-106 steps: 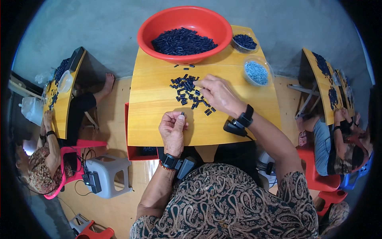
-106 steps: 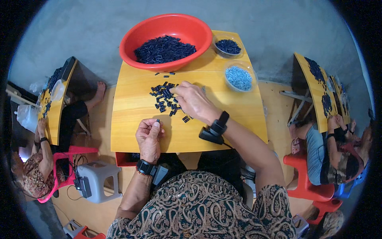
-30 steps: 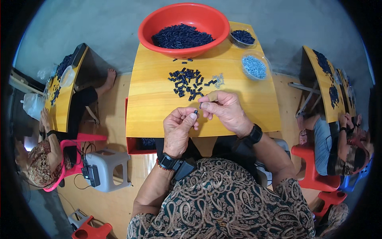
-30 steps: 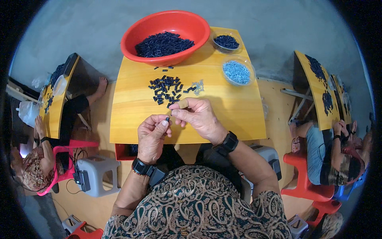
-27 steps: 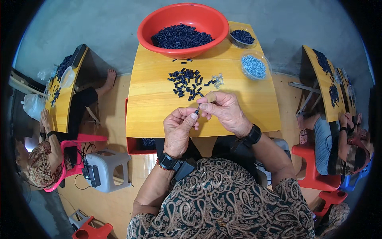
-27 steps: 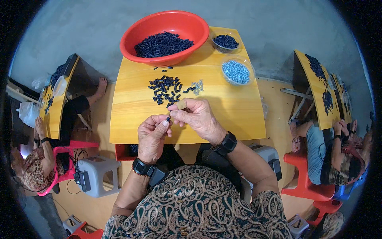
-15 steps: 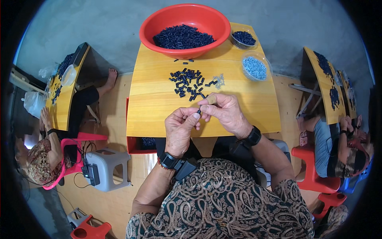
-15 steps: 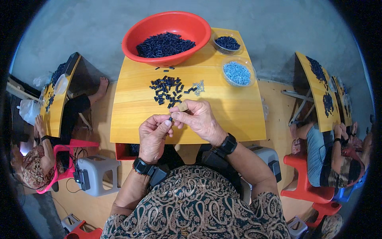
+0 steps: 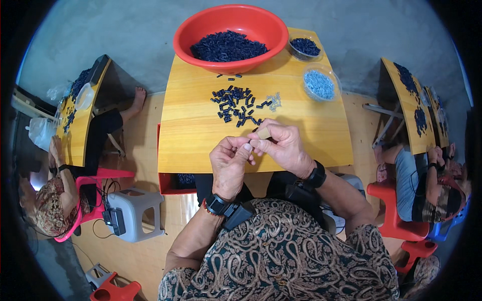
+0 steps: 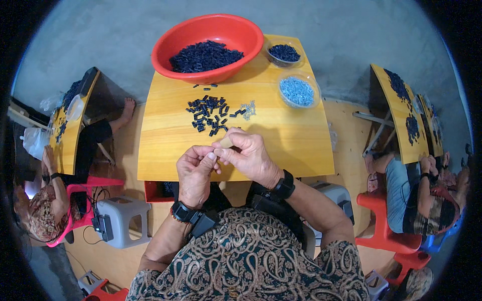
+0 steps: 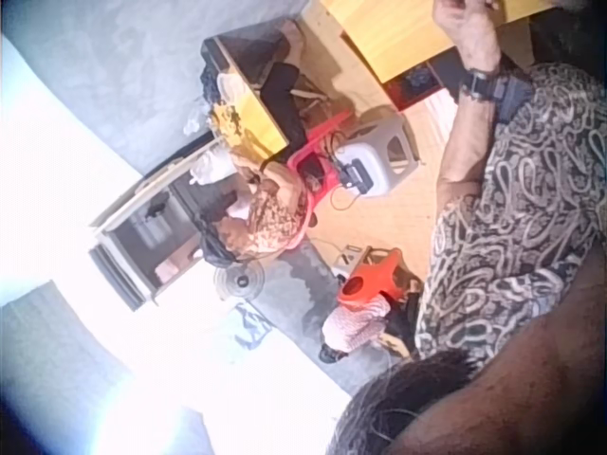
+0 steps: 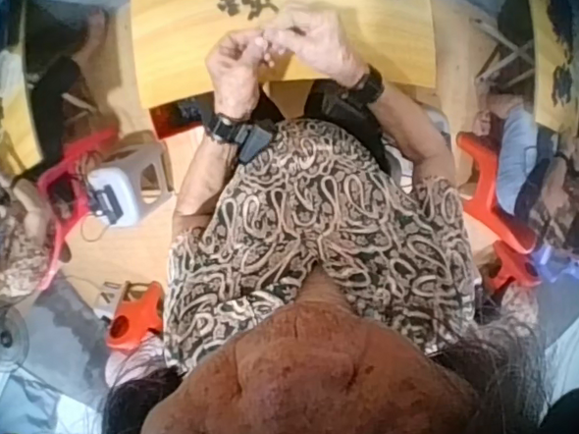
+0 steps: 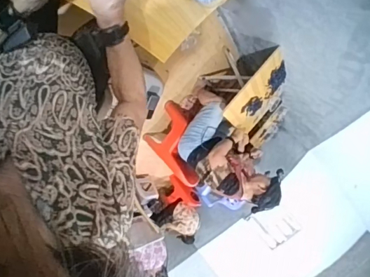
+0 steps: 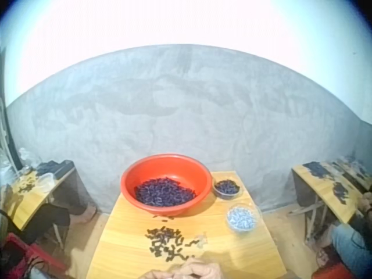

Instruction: Assembling small components by inserting metal parts into black plastic housings.

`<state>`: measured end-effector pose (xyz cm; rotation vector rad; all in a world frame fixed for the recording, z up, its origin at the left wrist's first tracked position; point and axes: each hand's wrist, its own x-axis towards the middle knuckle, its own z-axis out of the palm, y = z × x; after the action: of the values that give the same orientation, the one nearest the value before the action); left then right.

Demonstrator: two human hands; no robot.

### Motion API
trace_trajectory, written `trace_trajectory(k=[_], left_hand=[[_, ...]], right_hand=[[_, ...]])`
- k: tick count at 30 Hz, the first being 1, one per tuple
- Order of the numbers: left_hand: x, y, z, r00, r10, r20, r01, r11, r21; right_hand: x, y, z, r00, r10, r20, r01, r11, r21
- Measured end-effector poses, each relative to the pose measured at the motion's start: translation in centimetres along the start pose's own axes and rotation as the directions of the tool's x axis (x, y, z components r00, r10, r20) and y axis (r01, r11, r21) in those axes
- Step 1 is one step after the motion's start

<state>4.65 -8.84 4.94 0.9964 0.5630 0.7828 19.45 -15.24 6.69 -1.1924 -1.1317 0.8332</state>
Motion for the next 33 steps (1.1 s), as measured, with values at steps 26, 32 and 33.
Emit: trace_trajectory(k=[26, 32, 33], left_hand=[[-0.2, -0.3, -0.1, 0.969, -0.248, 0.021, 0.246, 0.942, -0.229], [-0.3, -0.8, -0.4, 0.977, -0.213, 0.010, 0.212, 0.965, -0.153], [-0.3, -0.9, -0.6, 0.977, -0.210, 0.037, 0.213, 0.969, -0.126]], right_hand=[[0.0, -1.0, -0.3, 0.982, -0.113, 0.155, 0.182, 0.803, -0.567], [0.0, -0.4, -0.8, 0.976, -0.095, 0.197, 0.190, 0.818, -0.543], [0.1, -0.5, -0.8, 0.973, -0.053, 0.225, 0.168, 0.831, -0.531]])
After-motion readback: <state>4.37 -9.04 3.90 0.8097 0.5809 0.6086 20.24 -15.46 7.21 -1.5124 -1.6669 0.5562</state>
